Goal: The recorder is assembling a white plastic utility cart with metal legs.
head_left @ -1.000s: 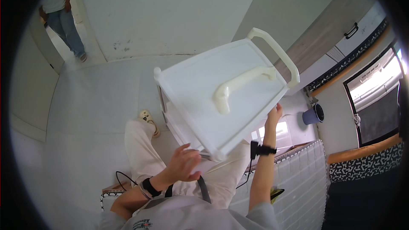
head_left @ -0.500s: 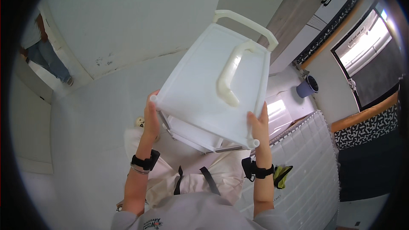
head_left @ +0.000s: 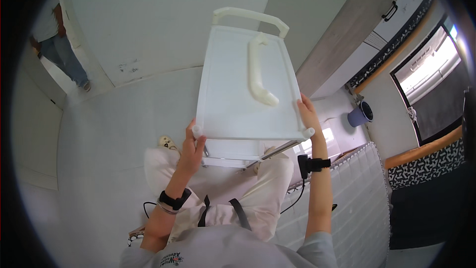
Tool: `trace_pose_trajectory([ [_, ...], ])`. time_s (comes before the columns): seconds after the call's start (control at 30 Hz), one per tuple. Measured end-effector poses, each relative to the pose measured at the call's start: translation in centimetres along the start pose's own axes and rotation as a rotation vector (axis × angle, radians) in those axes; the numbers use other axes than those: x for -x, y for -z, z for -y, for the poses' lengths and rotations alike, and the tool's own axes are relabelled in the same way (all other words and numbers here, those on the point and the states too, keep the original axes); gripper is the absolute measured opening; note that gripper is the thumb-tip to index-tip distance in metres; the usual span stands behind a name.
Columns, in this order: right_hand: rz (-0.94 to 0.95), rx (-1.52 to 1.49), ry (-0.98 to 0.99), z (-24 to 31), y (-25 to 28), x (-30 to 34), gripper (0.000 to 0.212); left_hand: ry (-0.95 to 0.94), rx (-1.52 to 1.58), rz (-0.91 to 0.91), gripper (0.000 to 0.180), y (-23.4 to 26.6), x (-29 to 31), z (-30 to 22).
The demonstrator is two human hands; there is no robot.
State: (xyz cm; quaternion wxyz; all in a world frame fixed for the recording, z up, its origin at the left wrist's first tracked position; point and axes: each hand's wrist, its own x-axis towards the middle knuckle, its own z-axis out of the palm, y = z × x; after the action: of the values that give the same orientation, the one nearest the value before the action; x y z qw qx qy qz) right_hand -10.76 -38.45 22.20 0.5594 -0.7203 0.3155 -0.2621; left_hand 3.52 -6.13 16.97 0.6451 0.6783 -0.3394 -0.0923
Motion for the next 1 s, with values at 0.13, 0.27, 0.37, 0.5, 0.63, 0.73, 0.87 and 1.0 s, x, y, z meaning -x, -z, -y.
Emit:
trace_pose_trajectory([
  [0.13, -0.352, -0.150, 0.147, 1.3, 2.4, 0.8, 0.028, 0.076, 0.005, 0.039, 0.050, 0.3, -0.2, -0.3],
  [0.27, -0.476, 0.080, 0.394, 5.7, 1.5, 3.3, 0.016, 0.032, -0.005, 0.053, 0.053, -0.8, -0.1, -0.8],
  [0.37, -0.191, 0.451, 0.578, 9.1, -3.7, 4.7, 0.024, 0.010, -0.023, 0.030, 0.053, -0.9, 0.2, -0.4],
  [0.5, -0.167, 0.815, 0.783, 7.7, -8.9, 3.2, 0.043, -0.020, -0.017, 0.028, 0.054, -1.7, 0.1, 0.2],
  [0.63, -0.097, 0.926, 0.541, 5.3, -10.7, 0.7, 0.044, -0.030, -0.092, 0.040, 0.055, -1.1, 0.4, -0.2],
  [0.73, -0.075, 0.830, 0.483, 5.5, -9.8, 0.7, 0.041, 0.009, -0.039, 0.105, 0.056, -0.8, 0.5, -0.3],
  [0.87, -0.218, 0.524, 0.593, 8.0, -8.1, 3.5, 0.033, 0.051, 0.028, 0.144, 0.056, 0.1, 0.0, -0.3],
  [1.0, -0.335, 0.022, 0.415, 10.4, -3.5, 6.7, 0.024, -0.202, -0.456, 0.049, 0.049, 2.4, -0.5, -1.0],
])
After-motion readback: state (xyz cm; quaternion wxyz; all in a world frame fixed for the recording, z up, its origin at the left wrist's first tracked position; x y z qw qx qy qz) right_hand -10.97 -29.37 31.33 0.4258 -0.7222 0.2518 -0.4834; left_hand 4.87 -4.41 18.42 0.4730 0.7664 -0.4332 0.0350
